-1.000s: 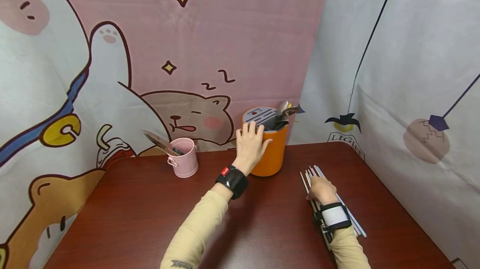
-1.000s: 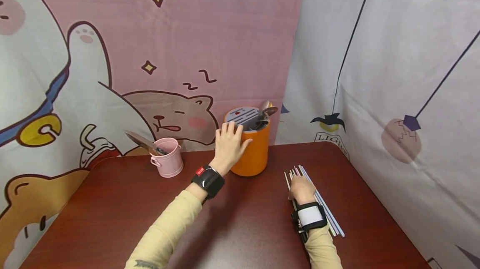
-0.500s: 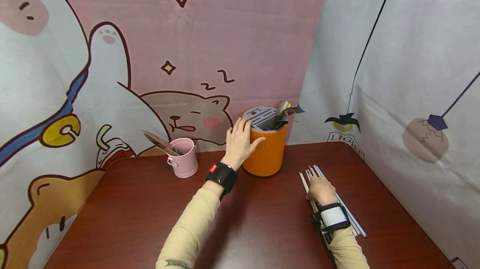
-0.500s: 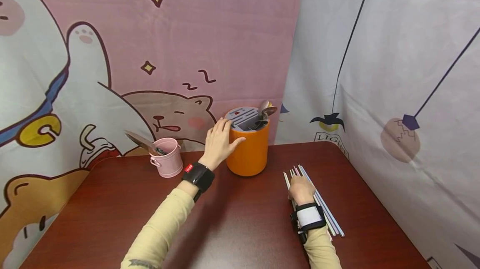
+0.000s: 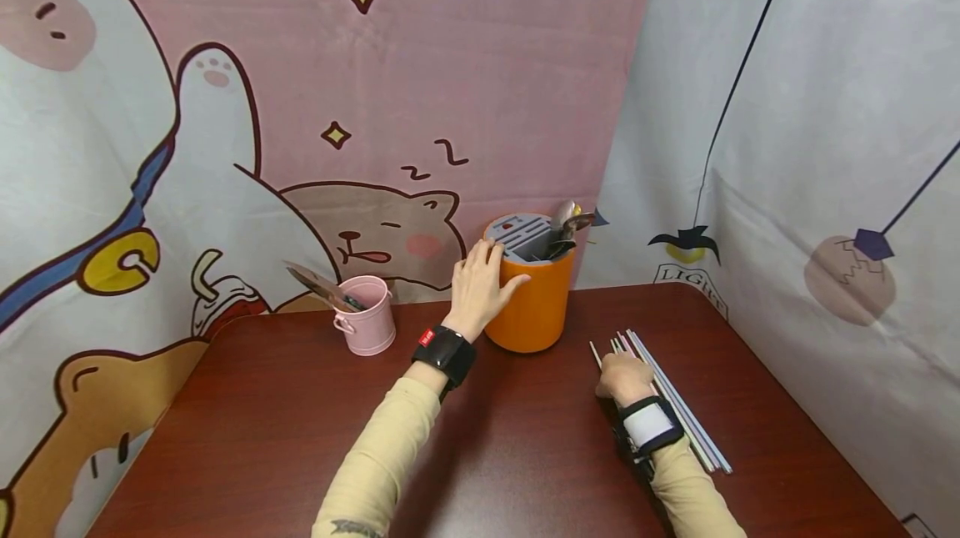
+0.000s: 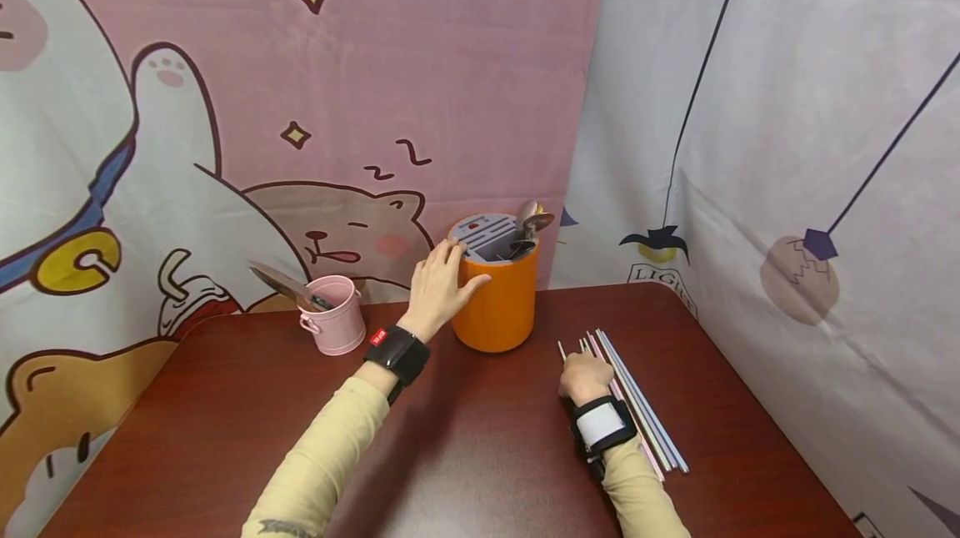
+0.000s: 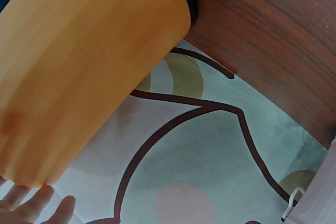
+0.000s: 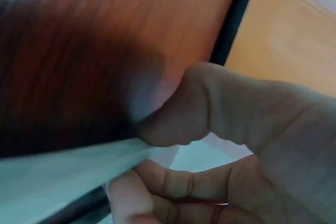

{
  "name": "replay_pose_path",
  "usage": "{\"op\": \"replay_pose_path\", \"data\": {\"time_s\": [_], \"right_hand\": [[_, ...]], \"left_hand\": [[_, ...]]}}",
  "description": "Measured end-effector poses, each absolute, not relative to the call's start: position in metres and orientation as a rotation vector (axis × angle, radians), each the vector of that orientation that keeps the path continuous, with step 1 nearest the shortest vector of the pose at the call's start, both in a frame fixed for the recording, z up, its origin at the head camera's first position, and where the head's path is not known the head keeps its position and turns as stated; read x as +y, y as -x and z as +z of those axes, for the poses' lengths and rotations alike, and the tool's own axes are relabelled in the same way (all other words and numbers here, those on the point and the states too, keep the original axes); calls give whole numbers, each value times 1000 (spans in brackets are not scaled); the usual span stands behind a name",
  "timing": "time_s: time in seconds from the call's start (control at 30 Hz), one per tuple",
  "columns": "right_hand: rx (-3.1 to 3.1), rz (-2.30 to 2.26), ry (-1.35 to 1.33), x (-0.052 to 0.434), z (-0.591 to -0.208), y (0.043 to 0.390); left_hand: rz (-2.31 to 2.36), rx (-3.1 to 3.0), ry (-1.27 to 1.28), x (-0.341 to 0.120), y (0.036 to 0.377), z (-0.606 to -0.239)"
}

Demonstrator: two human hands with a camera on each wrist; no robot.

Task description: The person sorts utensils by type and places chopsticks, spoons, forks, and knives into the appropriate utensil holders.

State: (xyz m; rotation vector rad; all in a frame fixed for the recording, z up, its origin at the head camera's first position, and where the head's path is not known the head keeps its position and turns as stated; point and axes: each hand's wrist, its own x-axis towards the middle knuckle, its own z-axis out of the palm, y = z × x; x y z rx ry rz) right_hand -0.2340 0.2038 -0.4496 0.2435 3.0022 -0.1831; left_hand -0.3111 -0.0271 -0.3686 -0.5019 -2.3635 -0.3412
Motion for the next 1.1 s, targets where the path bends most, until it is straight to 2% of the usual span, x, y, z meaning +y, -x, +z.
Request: {"op": "replay_pose_path", "data": {"time_s": [0.4,0.77,1.1], "right_hand": [[3044,-300,-148,210,-447,234],[3121,-627,-76,217,-393,224],[3456,-927,241,214,-378,225]], "left_hand": [[-330,-2374,504,-27,312,-371],[-309,-2360,502,-27,312,-370],[-319,-2362,503,-27,313,-371]]}}
